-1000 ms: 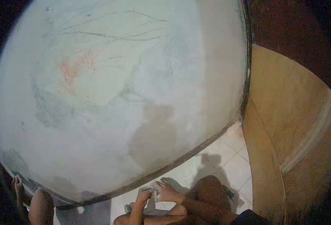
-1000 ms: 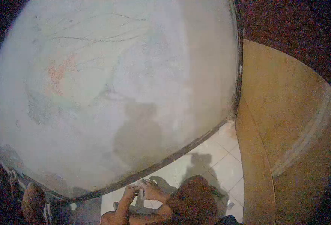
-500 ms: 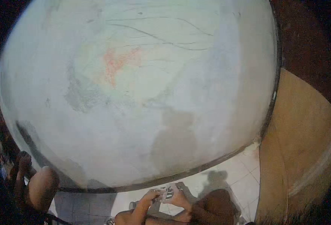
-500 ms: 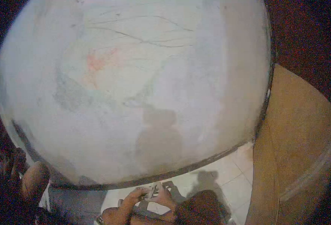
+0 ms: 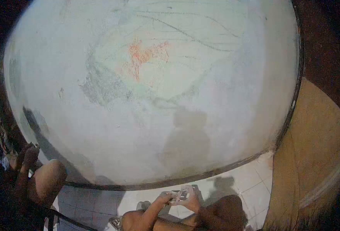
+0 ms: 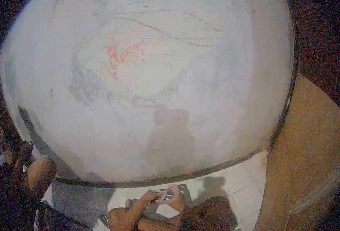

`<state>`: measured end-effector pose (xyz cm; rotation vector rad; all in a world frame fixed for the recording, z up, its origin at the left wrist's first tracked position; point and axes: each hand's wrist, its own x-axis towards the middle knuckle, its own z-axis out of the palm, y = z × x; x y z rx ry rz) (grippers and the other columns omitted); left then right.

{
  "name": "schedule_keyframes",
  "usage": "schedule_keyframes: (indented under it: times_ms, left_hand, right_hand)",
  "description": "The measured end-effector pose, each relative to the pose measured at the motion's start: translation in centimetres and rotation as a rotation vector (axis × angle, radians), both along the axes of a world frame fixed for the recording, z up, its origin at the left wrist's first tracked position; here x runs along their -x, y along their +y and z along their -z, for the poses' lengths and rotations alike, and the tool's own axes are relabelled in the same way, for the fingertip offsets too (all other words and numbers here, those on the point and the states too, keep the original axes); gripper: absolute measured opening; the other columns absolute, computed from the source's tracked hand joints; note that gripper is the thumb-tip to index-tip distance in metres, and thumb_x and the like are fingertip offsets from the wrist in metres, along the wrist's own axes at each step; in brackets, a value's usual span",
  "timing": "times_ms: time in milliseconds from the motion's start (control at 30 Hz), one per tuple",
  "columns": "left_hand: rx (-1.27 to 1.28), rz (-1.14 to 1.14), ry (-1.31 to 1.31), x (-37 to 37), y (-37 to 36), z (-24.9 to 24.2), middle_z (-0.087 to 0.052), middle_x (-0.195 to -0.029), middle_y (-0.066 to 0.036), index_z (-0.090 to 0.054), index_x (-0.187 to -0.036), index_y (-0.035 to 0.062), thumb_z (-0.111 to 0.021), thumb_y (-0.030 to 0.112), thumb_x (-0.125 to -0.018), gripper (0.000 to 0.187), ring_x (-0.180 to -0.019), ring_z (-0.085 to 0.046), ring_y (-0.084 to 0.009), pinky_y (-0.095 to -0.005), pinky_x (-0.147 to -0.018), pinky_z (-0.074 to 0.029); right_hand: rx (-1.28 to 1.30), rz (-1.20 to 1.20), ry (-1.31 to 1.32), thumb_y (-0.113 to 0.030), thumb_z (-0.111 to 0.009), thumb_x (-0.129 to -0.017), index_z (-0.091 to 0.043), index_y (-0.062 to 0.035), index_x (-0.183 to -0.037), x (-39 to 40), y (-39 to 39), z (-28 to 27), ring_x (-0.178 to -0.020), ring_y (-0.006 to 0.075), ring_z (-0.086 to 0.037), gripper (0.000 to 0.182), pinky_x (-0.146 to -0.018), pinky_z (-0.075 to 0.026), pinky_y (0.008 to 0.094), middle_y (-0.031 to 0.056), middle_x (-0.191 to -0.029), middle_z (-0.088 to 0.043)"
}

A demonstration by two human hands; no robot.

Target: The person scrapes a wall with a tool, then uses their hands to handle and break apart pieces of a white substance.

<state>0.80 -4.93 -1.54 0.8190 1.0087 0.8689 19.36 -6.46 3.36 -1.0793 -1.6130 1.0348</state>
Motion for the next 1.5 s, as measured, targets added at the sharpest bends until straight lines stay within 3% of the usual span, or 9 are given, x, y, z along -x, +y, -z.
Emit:
schedule_keyframes:
  times_ms: [67, 167, 500, 833, 867, 1133, 1300, 1367, 1500]
  left_hand:
    - [0.314, 0.029, 0.489, -2.5, -0.2, -6.3, -0.060, -0.086, -0.004, -0.062, -0.098, 0.0064, -0.069, 0.018, -0.077, 0.025, -0.068, -0.054, -0.0120, -0.0286, -0.055, -0.045]
    - [-0.172, 0.038, 0.418, -0.9, -0.3, -0.9, -0.061, -0.080, -0.002, -0.065, -0.091, 0.0063, -0.070, 0.022, -0.077, 0.022, -0.065, -0.053, -0.0109, -0.0296, -0.055, -0.044]
    - [0.097, 0.017, 0.400, -1.7, 1.1, -2.7, -0.064, -0.074, -0.005, -0.068, -0.085, -0.0005, -0.074, 0.015, -0.071, 0.022, -0.062, -0.055, -0.0116, -0.0259, -0.053, -0.043]
    - [-0.222, -0.001, 0.463, -0.4, 2.2, 1.1, -0.064, -0.068, -0.002, -0.071, -0.082, 0.0073, -0.071, 0.022, -0.072, 0.018, -0.057, -0.057, -0.0137, -0.0286, -0.055, -0.044]
    - [-0.273, -0.033, 0.632, -0.3, 2.1, 0.8, -0.064, -0.066, -0.004, -0.070, -0.080, 0.0078, -0.072, 0.024, -0.069, 0.020, -0.057, -0.058, -0.0149, -0.0298, -0.056, -0.045]
    - [-0.574, -0.059, 0.956, -0.5, 2.1, 2.4, -0.064, -0.074, -0.010, -0.066, -0.074, 0.0090, -0.074, 0.031, -0.060, 0.027, -0.067, -0.062, -0.0237, -0.0341, -0.065, -0.048]
    - [-0.537, -0.030, 0.929, -1.1, 1.8, 1.7, -0.064, -0.073, -0.011, -0.065, -0.079, 0.0095, -0.074, 0.031, -0.060, 0.030, -0.068, -0.063, -0.0252, -0.0355, -0.064, -0.048]
    - [-0.539, -0.038, 0.832, -1.4, 1.7, 1.0, -0.065, -0.074, -0.011, -0.066, -0.082, 0.0102, -0.073, 0.033, -0.061, 0.032, -0.068, -0.063, -0.0259, -0.0356, -0.063, -0.049]
    - [-0.552, -0.105, 0.698, -1.4, 1.7, 0.2, -0.065, -0.076, -0.011, -0.066, -0.084, 0.0073, -0.072, 0.034, -0.066, 0.033, -0.064, -0.062, -0.0205, -0.0326, -0.060, -0.047]
  right_hand:
    - [-0.004, 0.005, -0.125, -0.046, -0.085, -0.048, -0.040, 0.0006, -0.111, 0.0, 0.5, 2.1, -0.085, 0.0254, -0.060, 0.091, -0.075, -0.050, 0.0376, 0.0169, -0.090, -0.058]
    - [-0.015, -0.022, -0.211, -0.051, -0.083, -0.048, -0.041, 0.0004, -0.111, -0.3, 1.5, 3.5, -0.085, 0.0296, -0.061, 0.091, -0.074, -0.050, 0.0388, 0.0185, -0.087, -0.059]
    - [-0.126, 0.006, -0.394, -0.049, -0.082, -0.050, -0.039, -0.0008, -0.120, 0.0, 2.4, 5.4, -0.092, 0.0381, -0.057, 0.095, -0.081, -0.046, 0.0445, 0.0218, -0.100, -0.056]
    - [-0.308, -0.085, -0.277, -0.028, -0.083, -0.055, -0.033, -0.0061, -0.131, 0.0, 2.0, 0.2, -0.110, 0.0298, -0.047, 0.094, -0.082, -0.048, 0.0416, 0.0179, -0.119, -0.046]
    - [-0.006, -0.112, -0.001, -0.017, -0.079, -0.062, -0.038, -0.0048, -0.128, 0.6, 2.5, 3.1, -0.107, 0.0248, -0.050, 0.079, -0.077, -0.050, 0.0363, 0.0150, -0.118, -0.048]
    - [-0.082, -0.036, -0.057, -0.011, -0.062, -0.081, -0.062, 0.0017, -0.090, 0.1, 5.0, 7.8, -0.074, 0.0188, -0.061, 0.016, -0.065, -0.049, 0.0297, 0.0101, -0.079, -0.063]
    - [-0.060, -0.013, 0.005, -0.015, -0.064, -0.079, -0.063, 0.0002, -0.085, -0.2, 6.4, 12.8, -0.061, 0.0152, -0.058, 0.016, -0.053, -0.046, 0.0310, 0.0077, -0.074, -0.063]
    - [0.129, -0.084, -0.152, -0.017, -0.065, -0.076, -0.063, -0.0014, -0.088, -1.0, 5.8, 9.9, -0.082, 0.0230, -0.062, 0.019, -0.074, -0.048, 0.0344, 0.0114, -0.086, -0.065]
    - [0.039, -0.124, -0.089, -0.018, -0.064, -0.077, -0.062, -0.0016, -0.091, -1.3, 6.4, 10.0, -0.083, 0.0228, -0.061, 0.022, -0.074, -0.047, 0.0336, 0.0117, -0.089, -0.064]
